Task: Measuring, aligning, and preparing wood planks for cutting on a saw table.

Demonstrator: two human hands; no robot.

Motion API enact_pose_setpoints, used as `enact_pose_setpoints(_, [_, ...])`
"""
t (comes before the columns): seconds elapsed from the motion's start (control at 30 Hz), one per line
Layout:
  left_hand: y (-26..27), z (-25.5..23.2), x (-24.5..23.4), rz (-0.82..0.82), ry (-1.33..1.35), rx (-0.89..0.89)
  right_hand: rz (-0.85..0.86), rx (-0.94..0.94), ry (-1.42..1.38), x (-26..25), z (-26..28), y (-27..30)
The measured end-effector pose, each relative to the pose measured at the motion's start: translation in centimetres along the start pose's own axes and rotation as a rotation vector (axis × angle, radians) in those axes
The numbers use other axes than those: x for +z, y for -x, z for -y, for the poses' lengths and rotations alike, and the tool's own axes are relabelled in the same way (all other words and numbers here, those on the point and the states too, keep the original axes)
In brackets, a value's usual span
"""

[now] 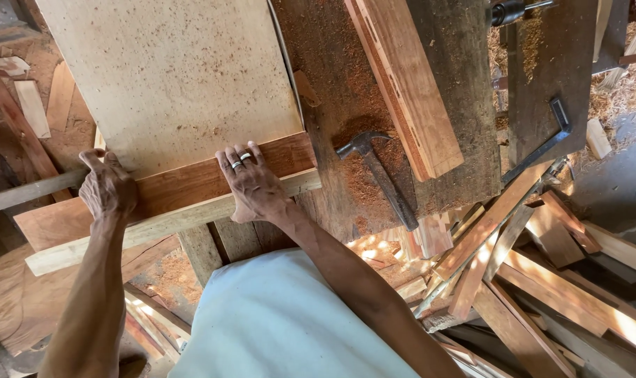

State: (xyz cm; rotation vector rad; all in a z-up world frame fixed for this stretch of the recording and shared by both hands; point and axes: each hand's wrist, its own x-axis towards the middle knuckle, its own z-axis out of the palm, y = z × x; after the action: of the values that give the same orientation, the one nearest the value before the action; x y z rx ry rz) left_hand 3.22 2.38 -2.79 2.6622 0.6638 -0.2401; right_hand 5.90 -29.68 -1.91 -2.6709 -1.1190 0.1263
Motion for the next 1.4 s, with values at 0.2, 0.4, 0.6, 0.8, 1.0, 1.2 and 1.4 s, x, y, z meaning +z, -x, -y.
enact_pose_setpoints(0.2, [0.1, 0.2, 0.3, -0.041, -0.019, 0.048, 0.131, 0.027, -0.155, -5.6, 0.2, -1.5])
enact_pose_setpoints(0.4, [0.2, -0.8, -0.3, -0.011, -0.009, 0.002, 0.051, 0.013, -0.054, -1.9, 0.0, -0.6])
enact_pose_setpoints(0.6, [0.2, -0.6, -0.2, -0.037, -0.002, 0.049, -0.085, 0.005, 0.145, 2.2, -0.1, 0.3])
enact_pose_setpoints(0.8, [3.0, -2.3, -0.8, 0.066, -0.113, 0.287, 0.180, 0.017, -0.024, -6.1, 0.3, -1.7])
enact_pose_setpoints(1.0, [9.9, -10.9, -1.4, 0.111, -0.151, 0.678, 0.025, -0.009, 0.074, 0.0, -0.3, -0.3])
enact_pose_setpoints(1.2, [7.9, -11.7, -2.0, 0.209, -0.075, 0.619, 0.193, -0.010, -0.009, -3.3, 0.2, -1.2])
enact_pose_setpoints(1.4, [7.6, -10.9, -1.2, 0.225, -0.084, 0.632, 0.263, 0.000, -0.061, -4.3, 0.4, -1.7])
